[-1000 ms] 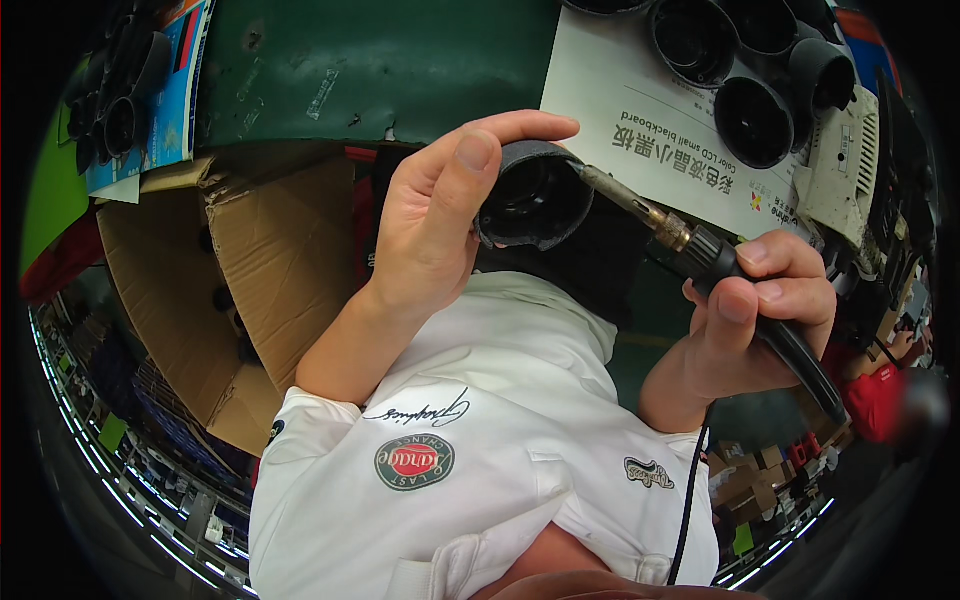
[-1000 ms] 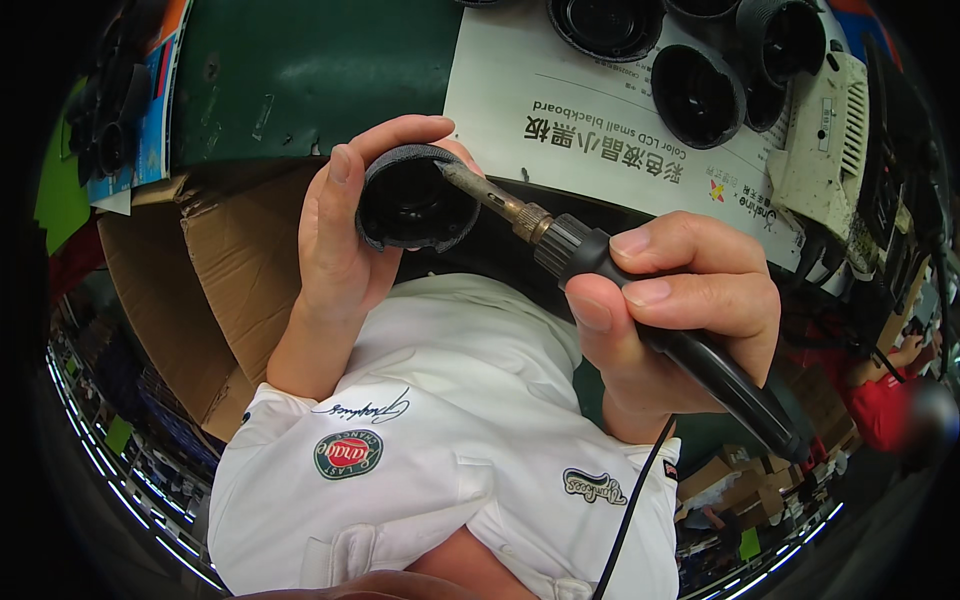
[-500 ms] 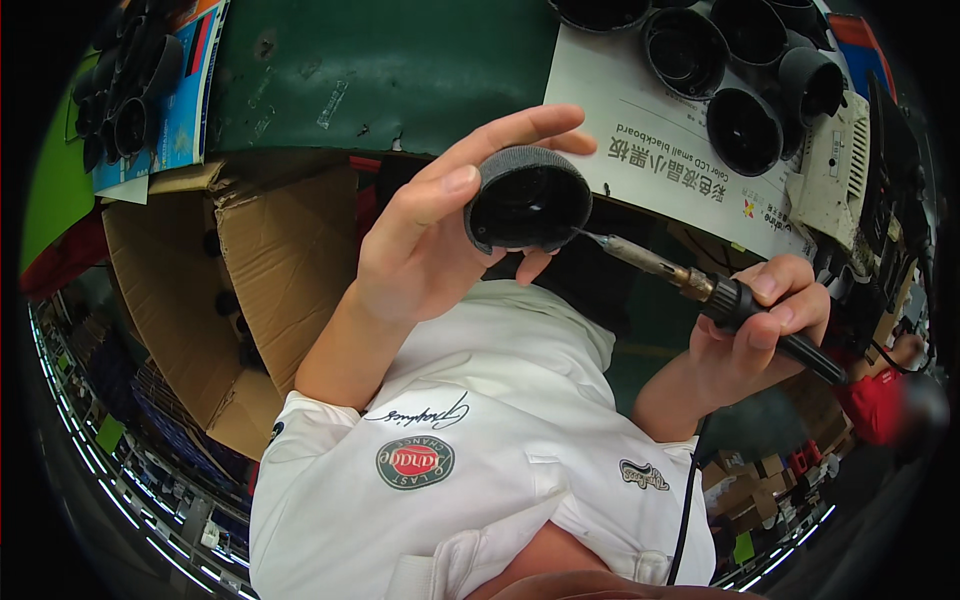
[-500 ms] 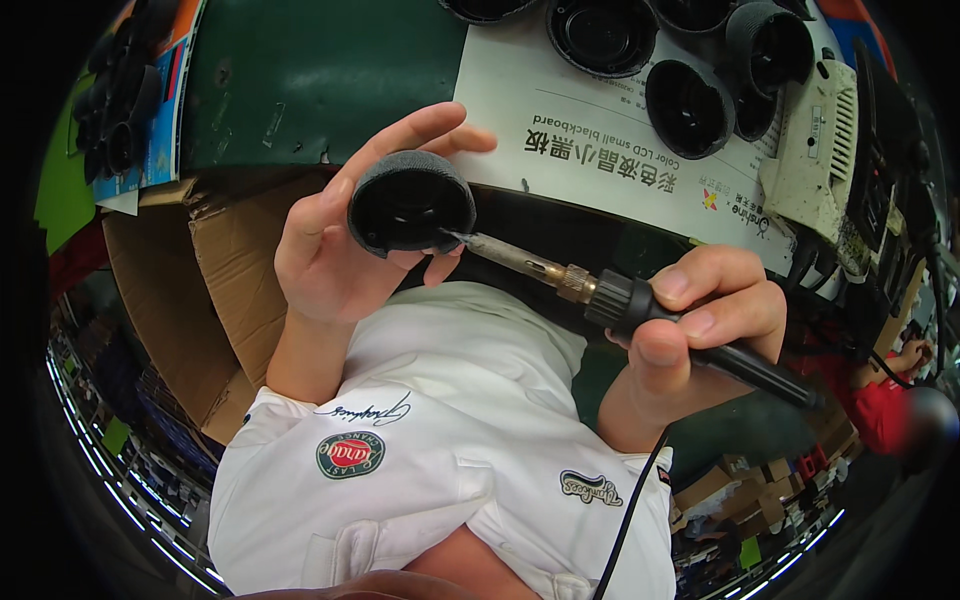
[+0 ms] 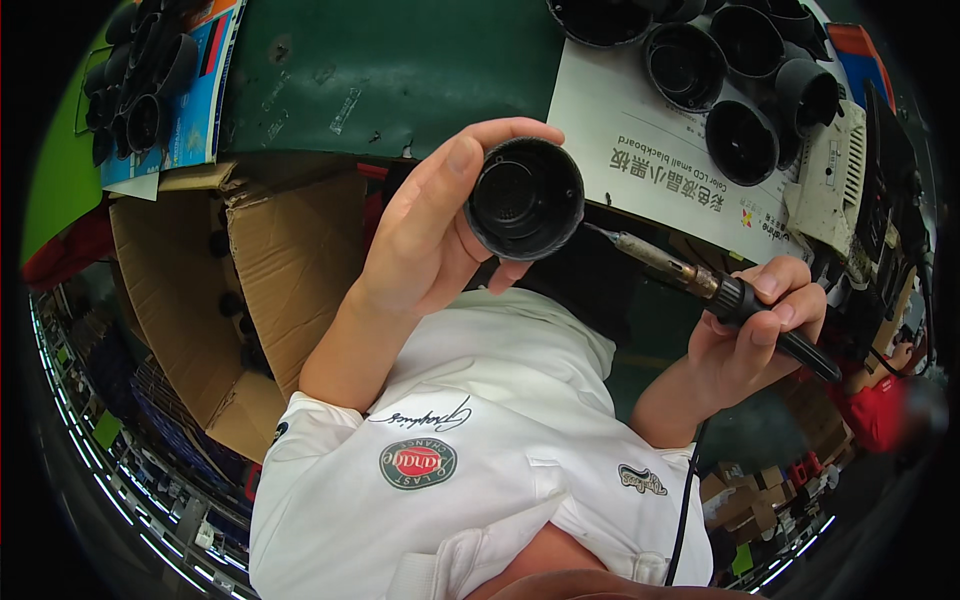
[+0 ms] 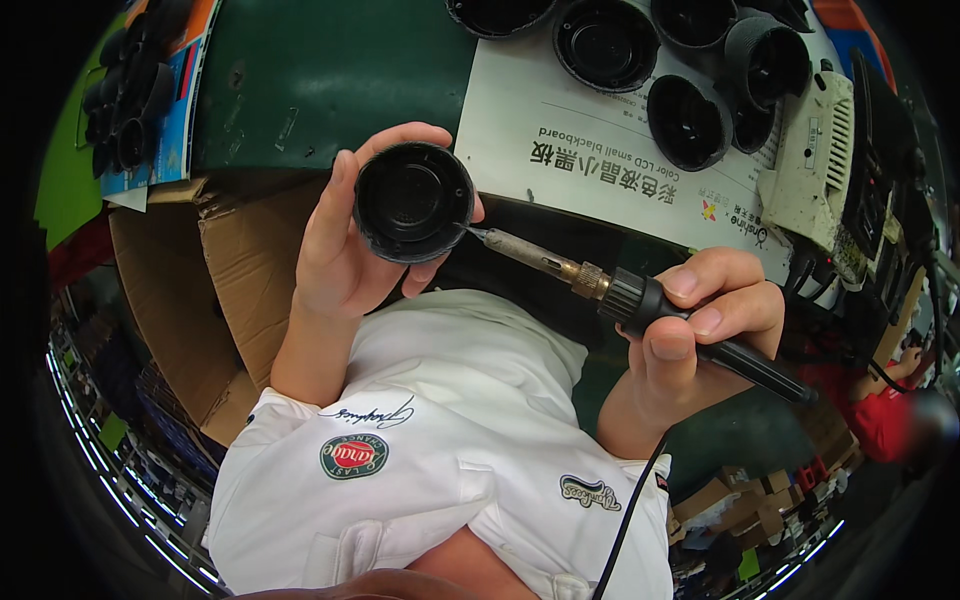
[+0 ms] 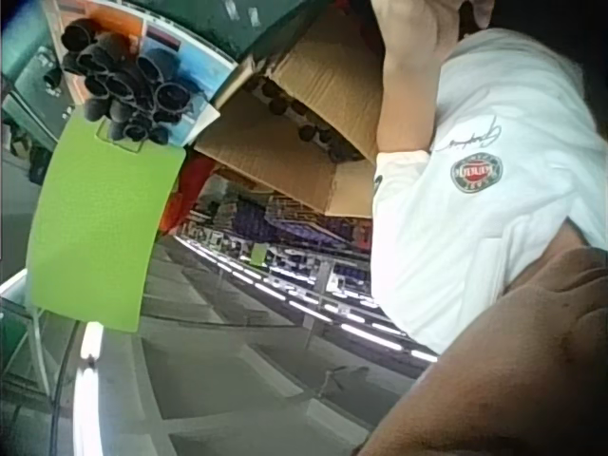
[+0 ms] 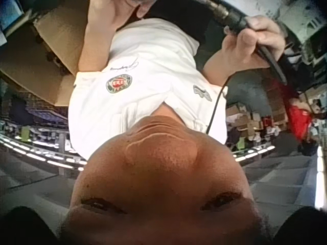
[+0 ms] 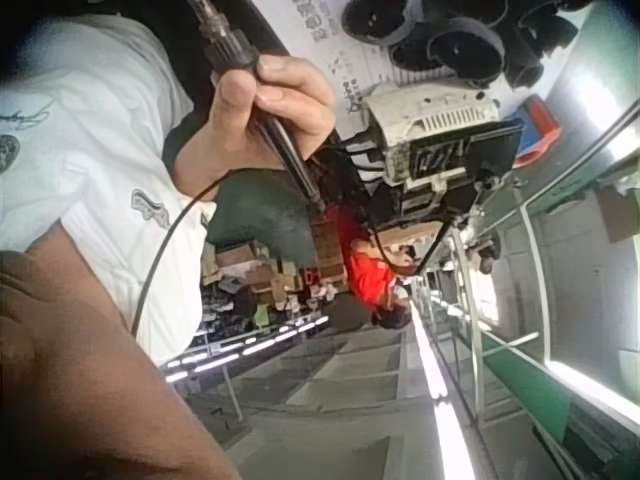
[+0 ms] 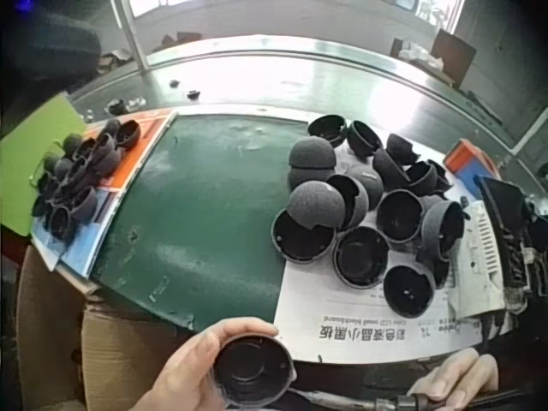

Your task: The person solders wires and electronic components into black plastic hemispherical shells with a soldering iron.

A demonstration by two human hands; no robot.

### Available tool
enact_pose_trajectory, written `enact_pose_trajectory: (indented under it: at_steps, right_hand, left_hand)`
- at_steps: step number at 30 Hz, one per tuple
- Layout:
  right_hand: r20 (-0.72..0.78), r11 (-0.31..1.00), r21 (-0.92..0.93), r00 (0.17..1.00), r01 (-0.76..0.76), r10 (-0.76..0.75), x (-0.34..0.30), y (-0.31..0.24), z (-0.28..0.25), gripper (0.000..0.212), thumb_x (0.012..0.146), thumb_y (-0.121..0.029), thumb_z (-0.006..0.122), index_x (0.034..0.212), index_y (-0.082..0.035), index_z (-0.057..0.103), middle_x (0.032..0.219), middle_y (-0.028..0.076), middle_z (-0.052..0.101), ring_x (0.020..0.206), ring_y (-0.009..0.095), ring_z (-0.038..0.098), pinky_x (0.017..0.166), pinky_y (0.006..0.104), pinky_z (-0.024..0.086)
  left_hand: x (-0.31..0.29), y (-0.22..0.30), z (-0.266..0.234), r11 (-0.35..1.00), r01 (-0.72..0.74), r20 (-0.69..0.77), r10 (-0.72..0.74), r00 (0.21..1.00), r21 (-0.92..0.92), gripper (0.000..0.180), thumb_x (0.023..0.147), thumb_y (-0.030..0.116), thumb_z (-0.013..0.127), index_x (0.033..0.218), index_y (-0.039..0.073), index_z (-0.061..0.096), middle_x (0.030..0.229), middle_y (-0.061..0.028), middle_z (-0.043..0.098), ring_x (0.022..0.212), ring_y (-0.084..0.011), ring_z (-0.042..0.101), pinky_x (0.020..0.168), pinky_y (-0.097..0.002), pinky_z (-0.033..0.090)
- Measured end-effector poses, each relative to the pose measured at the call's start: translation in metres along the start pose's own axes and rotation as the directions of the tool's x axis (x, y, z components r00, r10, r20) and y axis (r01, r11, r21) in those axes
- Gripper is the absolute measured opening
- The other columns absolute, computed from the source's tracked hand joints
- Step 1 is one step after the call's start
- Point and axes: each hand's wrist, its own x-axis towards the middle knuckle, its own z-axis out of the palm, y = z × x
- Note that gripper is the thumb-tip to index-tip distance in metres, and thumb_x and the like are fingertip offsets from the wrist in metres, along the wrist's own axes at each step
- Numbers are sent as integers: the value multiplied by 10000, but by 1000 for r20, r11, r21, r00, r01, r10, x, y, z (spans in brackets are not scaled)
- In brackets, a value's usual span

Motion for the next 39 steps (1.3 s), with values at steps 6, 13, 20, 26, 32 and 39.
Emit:
enact_pose_trajectory:
  at_steps: [6,13,20,26,32,39]
  right_hand:
    - [138,986,-132,987,106,-87,7,0,-4,251,844,-181,656,872,-56,441,895,106,466,590,104,532,475,161,449]
    - [80,992,-120,996,49,-40,5,-3,8,404,647,-178,837,816,-102,477,857,106,549,662,126,547,607,204,473]
    - [184,930,-295,968,221,-172,13,-2,8,386,634,-133,841,814,-105,500,839,109,579,674,119,553,578,188,443]
    - [210,915,-319,960,246,-185,15,1,11,384,625,-113,842,820,-102,512,843,109,586,668,122,558,572,198,450]
    - [227,919,-299,954,258,-194,18,3,13,382,608,-79,843,817,-101,524,842,112,591,654,128,566,561,204,461]
    - [257,915,-302,947,268,-192,20,3,15,368,597,-32,835,812,-94,543,849,121,595,670,134,584,581,206,476]
  left_hand:
    - [2,3,17,999,-3,-118,-3,993,-54,585,965,413,276,1307,-59,326,1071,-296,540,530,-185,580,394,-241,474]
    - [-2,-1,13,998,-18,-62,22,998,59,549,961,400,320,1276,-47,370,1051,-276,549,518,-150,563,384,-219,454]
    - [-1,-8,6,999,-27,-78,23,997,-48,449,965,361,396,1173,-29,475,870,-69,622,589,-60,561,412,-192,398]
    - [0,-6,5,990,20,-112,-4,994,139,554,960,457,314,1175,-31,466,981,-190,594,686,-95,586,434,-170,423]
    - [0,-4,6,988,30,-118,-12,993,152,562,957,464,318,1175,-31,473,995,-171,598,736,-109,604,442,-172,426]
    - [0,-4,5,984,8,-92,8,996,176,543,962,435,327,1165,-45,478,1000,-167,601,842,-145,616,561,-207,497]
